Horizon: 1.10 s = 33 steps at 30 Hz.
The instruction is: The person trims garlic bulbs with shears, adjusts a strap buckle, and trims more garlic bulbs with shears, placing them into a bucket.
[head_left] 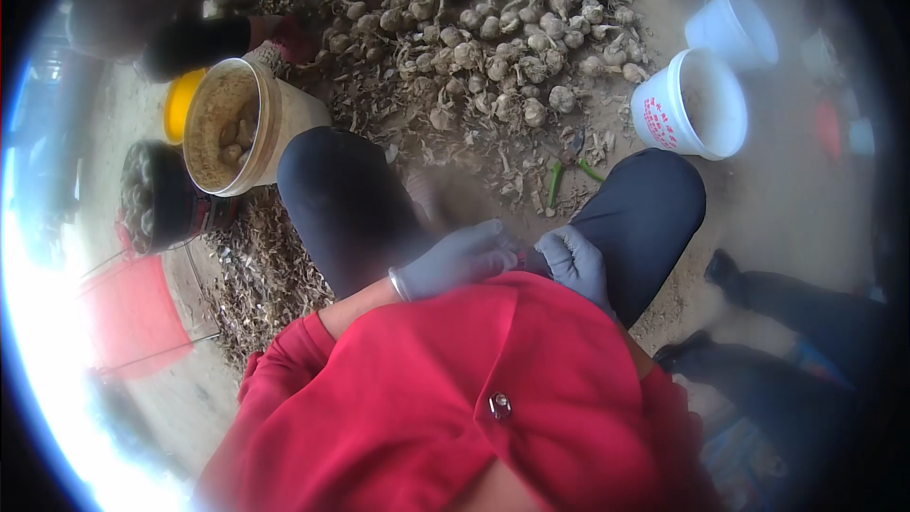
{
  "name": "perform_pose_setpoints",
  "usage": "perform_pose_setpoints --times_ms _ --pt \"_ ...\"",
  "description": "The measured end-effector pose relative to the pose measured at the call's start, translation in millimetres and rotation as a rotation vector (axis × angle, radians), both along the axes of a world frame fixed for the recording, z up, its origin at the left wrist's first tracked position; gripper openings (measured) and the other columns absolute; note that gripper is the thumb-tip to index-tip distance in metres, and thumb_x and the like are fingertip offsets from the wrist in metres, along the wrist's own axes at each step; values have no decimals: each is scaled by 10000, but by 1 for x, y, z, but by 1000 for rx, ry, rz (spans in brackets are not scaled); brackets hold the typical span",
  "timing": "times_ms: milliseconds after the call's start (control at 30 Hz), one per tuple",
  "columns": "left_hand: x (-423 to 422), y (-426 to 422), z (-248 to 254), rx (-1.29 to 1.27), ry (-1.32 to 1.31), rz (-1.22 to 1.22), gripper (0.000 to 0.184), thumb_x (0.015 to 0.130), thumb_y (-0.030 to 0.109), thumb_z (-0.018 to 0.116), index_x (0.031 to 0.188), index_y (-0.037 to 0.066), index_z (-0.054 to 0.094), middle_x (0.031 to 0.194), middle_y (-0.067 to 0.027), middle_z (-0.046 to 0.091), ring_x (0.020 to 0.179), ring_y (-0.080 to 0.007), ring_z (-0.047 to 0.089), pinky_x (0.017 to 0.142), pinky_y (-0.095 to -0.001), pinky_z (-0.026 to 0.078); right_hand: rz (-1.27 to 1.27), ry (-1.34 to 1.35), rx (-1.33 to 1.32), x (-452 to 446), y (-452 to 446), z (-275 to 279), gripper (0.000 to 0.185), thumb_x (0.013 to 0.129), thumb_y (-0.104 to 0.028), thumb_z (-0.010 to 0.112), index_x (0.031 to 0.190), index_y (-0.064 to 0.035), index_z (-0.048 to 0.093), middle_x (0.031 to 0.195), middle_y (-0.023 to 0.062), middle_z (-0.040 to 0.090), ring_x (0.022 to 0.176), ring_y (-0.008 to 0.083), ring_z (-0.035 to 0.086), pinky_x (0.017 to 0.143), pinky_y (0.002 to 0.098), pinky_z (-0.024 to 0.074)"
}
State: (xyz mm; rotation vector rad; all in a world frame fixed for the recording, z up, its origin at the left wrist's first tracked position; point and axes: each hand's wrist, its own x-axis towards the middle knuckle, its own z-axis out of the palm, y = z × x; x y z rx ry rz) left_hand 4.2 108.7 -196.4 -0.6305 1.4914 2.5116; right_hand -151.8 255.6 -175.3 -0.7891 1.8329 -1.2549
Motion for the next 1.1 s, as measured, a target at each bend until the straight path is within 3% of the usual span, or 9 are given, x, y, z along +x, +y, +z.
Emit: perform_pose_setpoints --times_ms 200,400,500,600,700,800,900,1033,1100 --pt "1 -3 7 -194 7 -83 100 970 112 559 1045 46 564 955 11 599 919 -65 538 854 -236 444 38 101 -25 4 0 4 205 963 -191 577 858 -16 597 676 100 613 590 144 590 568 308 479" --pt "-1 6 7 -51 -145 74 235 971 71 509 1204 43 526 1066 -24 579 990 -92 527 899 -240 432 107 106 35 4 -3 1 205 964 -195 576 835 -36 576 628 101 556 548 141 554 522 328 442" --pt "-7 -8 30 -54 -68 16 367 952 21 479 1317 46 454 1095 -40 565 1026 -104 520 910 -245 428 110 62 84 2 -4 -3 211 967 -192 570 834 -29 572 611 81 527 545 120 509 520 314 429" --pt "-6 -5 15 10 -87 41 456 938 3 472 1383 50 387 1083 -49 568 998 -112 535 896 -245 434 79 28 82 0 -8 -2 210 976 -188 554 843 -25 565 634 50 521 587 92 481 544 287 425" --pt "-7 -1 10 -87 32 6 469 944 12 472 1398 42 355 1112 -63 564 982 -112 545 892 -248 438 70 -97 -65 5 -4 -24 207 987 -189 534 862 -26 555 679 29 532 631 79 479 572 277 427" --pt "-13 -4 17 -295 -85 -155 462 942 -3 447 1395 31 360 1125 -70 563 969 -108 551 895 -250 441 93 -251 -106 5 -1 -35 215 1005 -195 496 880 -27 547 714 23 539 666 70 481 596 269 431" --pt "-19 -3 19 -288 -111 -120 456 936 -20 419 1388 25 373 1135 -63 560 1009 -100 540 918 -256 431 120 -87 29 3 -9 -5 226 1017 -193 466 903 -21 556 723 21 542 681 80 480 616 273 436" --pt "-15 -12 23 15 26 7 419 937 0 425 1355 24 428 1162 -45 548 1072 -98 513 954 -263 411 188 -110 44 -3 -1 -13 223 1012 -198 477 959 -14 590 762 51 596 724 95 557 658 273 472" --pt "-5 -11 0 -222 79 12 401 944 20 444 1345 20 442 1125 -48 573 1045 -101 531 937 -264 421 167 -149 -28 -8 1 -1 223 1003 -202 495 994 -8 605 795 75 630 750 113 605 683 281 492"
